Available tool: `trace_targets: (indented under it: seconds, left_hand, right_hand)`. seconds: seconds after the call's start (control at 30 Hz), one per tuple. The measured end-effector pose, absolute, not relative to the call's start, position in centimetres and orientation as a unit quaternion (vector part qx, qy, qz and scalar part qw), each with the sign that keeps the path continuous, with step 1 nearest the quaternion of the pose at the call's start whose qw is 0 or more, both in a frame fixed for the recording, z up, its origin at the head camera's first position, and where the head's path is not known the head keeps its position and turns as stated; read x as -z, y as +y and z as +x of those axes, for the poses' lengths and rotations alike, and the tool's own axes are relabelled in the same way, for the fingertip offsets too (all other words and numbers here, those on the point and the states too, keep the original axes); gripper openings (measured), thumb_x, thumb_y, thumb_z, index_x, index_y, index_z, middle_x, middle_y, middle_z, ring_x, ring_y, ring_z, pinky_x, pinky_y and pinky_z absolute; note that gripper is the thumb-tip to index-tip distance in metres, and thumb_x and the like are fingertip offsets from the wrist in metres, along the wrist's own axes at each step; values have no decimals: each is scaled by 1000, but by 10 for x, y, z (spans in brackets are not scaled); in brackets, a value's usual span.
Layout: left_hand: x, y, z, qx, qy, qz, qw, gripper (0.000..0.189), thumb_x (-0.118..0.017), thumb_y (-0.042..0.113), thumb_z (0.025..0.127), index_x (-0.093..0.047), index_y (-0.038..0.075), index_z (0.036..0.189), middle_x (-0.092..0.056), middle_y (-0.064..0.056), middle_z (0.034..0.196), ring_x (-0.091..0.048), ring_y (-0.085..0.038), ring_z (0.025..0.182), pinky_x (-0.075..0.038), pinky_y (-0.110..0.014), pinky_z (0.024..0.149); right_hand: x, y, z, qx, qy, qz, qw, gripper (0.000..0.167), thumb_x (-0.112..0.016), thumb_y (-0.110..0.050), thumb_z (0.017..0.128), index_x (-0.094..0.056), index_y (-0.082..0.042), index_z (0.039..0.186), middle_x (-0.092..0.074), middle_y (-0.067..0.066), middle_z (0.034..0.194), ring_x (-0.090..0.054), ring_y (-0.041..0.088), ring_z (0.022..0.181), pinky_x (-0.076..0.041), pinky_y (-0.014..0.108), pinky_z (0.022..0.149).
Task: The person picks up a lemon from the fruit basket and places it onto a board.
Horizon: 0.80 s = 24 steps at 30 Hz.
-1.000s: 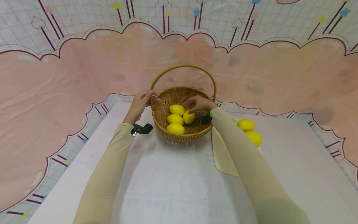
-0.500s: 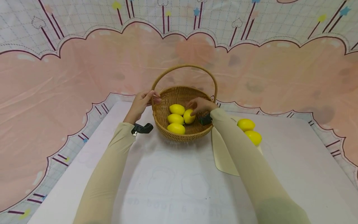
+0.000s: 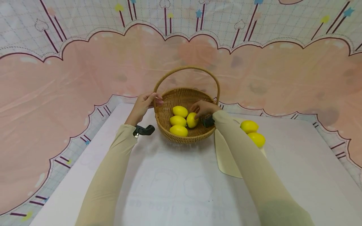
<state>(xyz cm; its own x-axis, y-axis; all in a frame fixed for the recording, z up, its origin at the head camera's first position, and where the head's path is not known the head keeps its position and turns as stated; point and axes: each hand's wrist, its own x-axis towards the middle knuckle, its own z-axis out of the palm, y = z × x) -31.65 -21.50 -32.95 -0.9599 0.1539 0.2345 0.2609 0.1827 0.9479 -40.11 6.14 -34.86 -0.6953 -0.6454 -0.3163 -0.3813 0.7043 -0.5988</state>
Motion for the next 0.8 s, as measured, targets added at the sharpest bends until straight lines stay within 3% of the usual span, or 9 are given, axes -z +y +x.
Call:
trace_targets:
  seconds: [0.23, 0.47, 0.8]
  left_hand:
    - [331, -216, -317, 633, -761, -137, 38, 35, -42, 34, 99, -64, 7, 98, -68, 12, 80, -67, -3, 80, -54, -24, 86]
    - [330, -215, -317, 626, -768, -133, 37, 42, -41, 34, 100, -60, -3, 104, -67, 15, 79, -67, -2, 80, -54, -24, 86]
    - [330, -216, -316, 627, -766, -133, 39, 35, -41, 36, 99, -64, 9, 97, -68, 14, 80, -67, -2, 81, -54, -23, 86]
  right_hand:
    - [350, 62, -400, 240, 892, -286, 255, 42, -67, -2, 84, -58, -1, 124, -55, 20, 131, -52, 36, 120, -49, 42, 97]
    - [349, 62, -400, 238, 892, -285, 257, 43, -69, -2, 83, -59, 1, 124, -55, 20, 132, -53, 35, 119, -50, 42, 97]
    - [351, 60, -402, 233, 887, -294, 270, 41, -71, -5, 82, -60, -2, 122, -55, 19, 131, -52, 35, 121, -46, 43, 101]
